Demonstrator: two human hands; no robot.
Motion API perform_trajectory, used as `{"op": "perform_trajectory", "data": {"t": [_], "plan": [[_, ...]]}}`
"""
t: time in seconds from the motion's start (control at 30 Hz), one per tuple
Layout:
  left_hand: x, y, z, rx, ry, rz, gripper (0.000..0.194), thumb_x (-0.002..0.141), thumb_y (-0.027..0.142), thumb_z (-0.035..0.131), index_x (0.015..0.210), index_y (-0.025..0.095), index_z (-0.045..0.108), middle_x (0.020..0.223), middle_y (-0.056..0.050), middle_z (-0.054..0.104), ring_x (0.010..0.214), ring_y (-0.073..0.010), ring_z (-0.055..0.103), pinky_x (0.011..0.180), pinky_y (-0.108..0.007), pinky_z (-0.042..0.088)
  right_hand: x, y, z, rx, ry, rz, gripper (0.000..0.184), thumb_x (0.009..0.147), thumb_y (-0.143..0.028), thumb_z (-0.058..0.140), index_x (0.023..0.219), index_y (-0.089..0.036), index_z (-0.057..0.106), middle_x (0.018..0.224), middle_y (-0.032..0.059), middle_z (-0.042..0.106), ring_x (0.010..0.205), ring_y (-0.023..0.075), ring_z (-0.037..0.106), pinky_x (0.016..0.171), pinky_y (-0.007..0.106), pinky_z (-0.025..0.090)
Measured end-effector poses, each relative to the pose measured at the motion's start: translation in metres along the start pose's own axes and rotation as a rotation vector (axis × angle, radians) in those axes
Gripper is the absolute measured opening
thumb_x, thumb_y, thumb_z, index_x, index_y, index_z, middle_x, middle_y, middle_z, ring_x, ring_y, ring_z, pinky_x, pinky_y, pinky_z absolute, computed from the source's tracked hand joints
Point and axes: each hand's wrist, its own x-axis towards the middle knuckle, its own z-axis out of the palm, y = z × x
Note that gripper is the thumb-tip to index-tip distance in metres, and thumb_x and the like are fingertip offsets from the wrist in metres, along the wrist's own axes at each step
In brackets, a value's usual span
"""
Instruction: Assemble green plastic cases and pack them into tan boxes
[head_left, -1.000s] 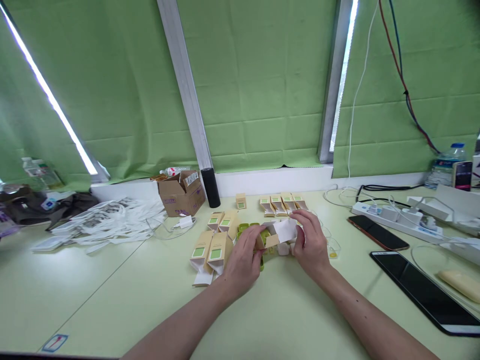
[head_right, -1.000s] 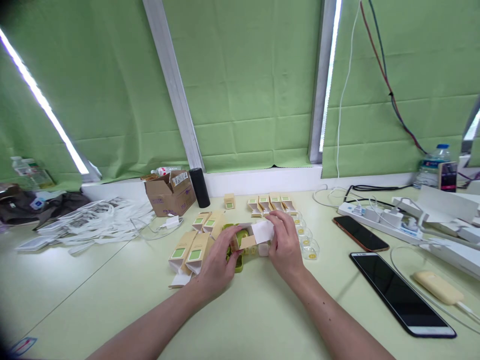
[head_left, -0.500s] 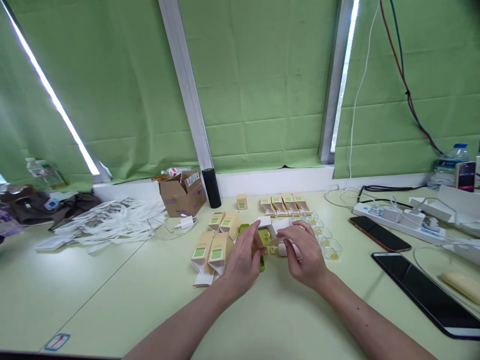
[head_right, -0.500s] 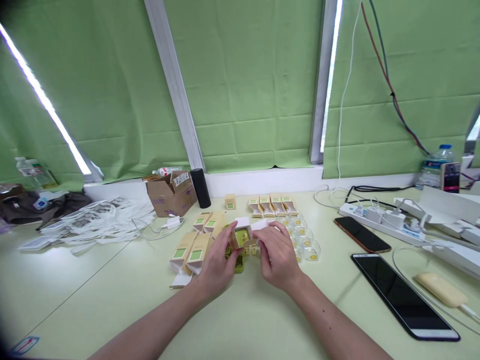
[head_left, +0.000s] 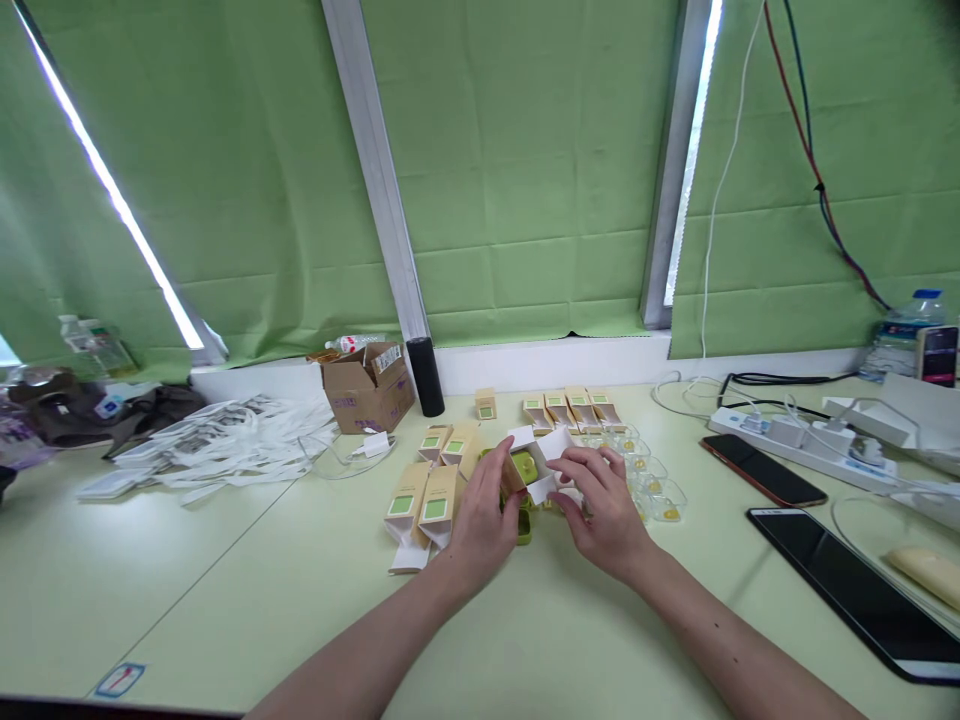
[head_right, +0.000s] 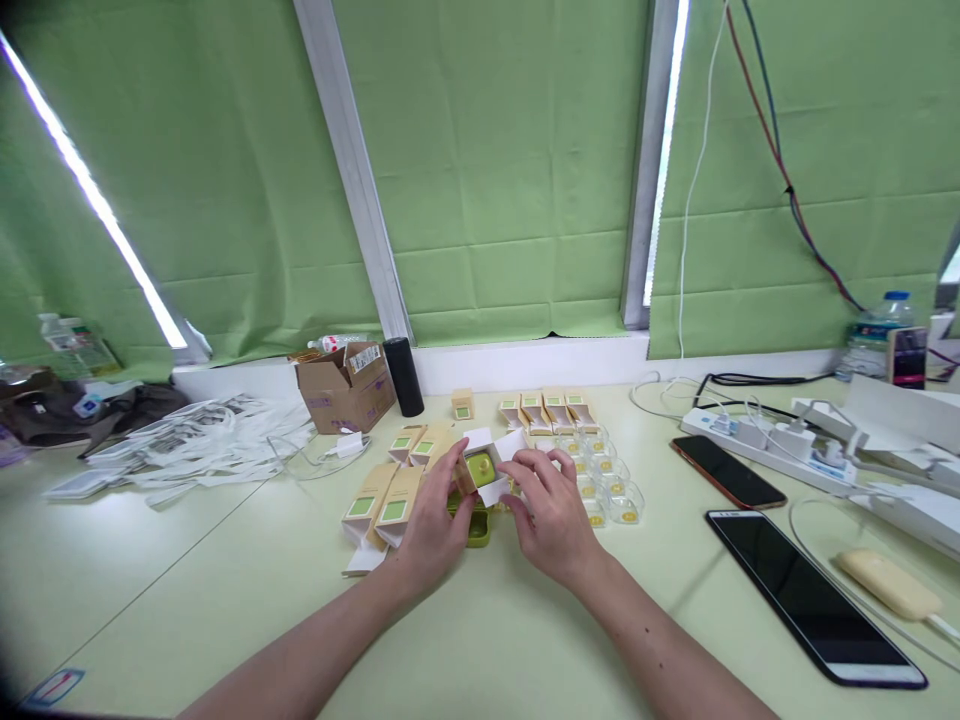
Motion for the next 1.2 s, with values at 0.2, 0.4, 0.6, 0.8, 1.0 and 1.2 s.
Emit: {"op": "perform_trajectory", "data": {"t": [0.2, 0.4, 0.6, 0.8, 1.0, 1.2], "plan": [[0.002, 0.002, -0.001, 0.054, 0.017, 0.055, 0.072, 0.097, 0.008, 0.057, 0.162, 0.028, 0.037, 0.148, -0.014, 0.063, 0.139, -0.0298, 0.062, 0.113, -0.052, 0.057, -0.004, -0.003, 0.002, 0.039, -0.034, 0.122, 0.036, 0.095, -0.014, 0.056, 0.129, -0.025, 0.06, 0.114, 0.009, 0.072, 0.099, 0.0275, 0.072, 0.099, 0.051, 0.046], [0.002, 0.007, -0.002, 0.126, 0.011, 0.118, 0.073, 0.097, 0.003, 0.053, 0.163, 0.028, 0.035, 0.141, -0.014, 0.065, 0.134, -0.0296, 0.064, 0.11, -0.052, 0.059, 0.001, -0.008, -0.001, 0.032, 0.081, 0.113, 0.032, 0.097, -0.009, 0.057, 0.123, -0.027, 0.065, 0.111, 0.0073, 0.075, 0.103, 0.0285, 0.07, 0.094, 0.05, 0.049], [0.003, 0.012, -0.003, 0.172, -0.012, 0.219, 0.077, 0.096, -0.001, 0.047, 0.166, 0.026, 0.031, 0.14, -0.015, 0.066, 0.133, -0.0288, 0.064, 0.109, -0.051, 0.06, 0.006, -0.011, -0.003, -0.065, 0.166, 0.09, 0.027, 0.094, -0.009, 0.066, 0.109, -0.03, 0.072, 0.124, 0.0096, 0.069, 0.12, 0.0346, 0.057, 0.098, 0.058, 0.052], [0.004, 0.013, -0.004, 0.205, -0.042, 0.292, 0.074, 0.099, -0.001, 0.044, 0.167, 0.025, 0.031, 0.142, -0.017, 0.063, 0.136, -0.029, 0.063, 0.111, -0.051, 0.059, 0.006, -0.01, 0.0, -0.019, 0.049, 0.189, 0.011, 0.094, -0.019, 0.069, 0.101, -0.026, 0.073, 0.136, 0.0125, 0.06, 0.136, 0.0386, 0.048, 0.108, 0.067, 0.049], [0.004, 0.016, -0.003, 0.252, -0.044, 0.374, 0.072, 0.101, 0.0, 0.042, 0.168, 0.023, 0.03, 0.144, -0.019, 0.062, 0.138, -0.03, 0.062, 0.109, -0.05, 0.061, 0.004, -0.01, 0.003, 0.002, 0.013, 0.264, 0.01, 0.094, -0.023, 0.07, 0.1, -0.027, 0.076, 0.135, 0.0121, 0.06, 0.139, 0.0385, 0.045, 0.111, 0.066, 0.048], [0.004, 0.016, -0.002, 0.256, -0.068, 0.346, 0.072, 0.1, -0.001, 0.043, 0.167, 0.021, 0.032, 0.144, -0.019, 0.063, 0.138, -0.0294, 0.062, 0.109, -0.048, 0.061, 0.002, -0.009, 0.008, 0.069, 0.017, 0.352, 0.014, 0.098, -0.026, 0.066, 0.086, -0.026, 0.073, 0.131, 0.0114, 0.063, 0.134, 0.0361, 0.049, 0.109, 0.062, 0.048]]}}
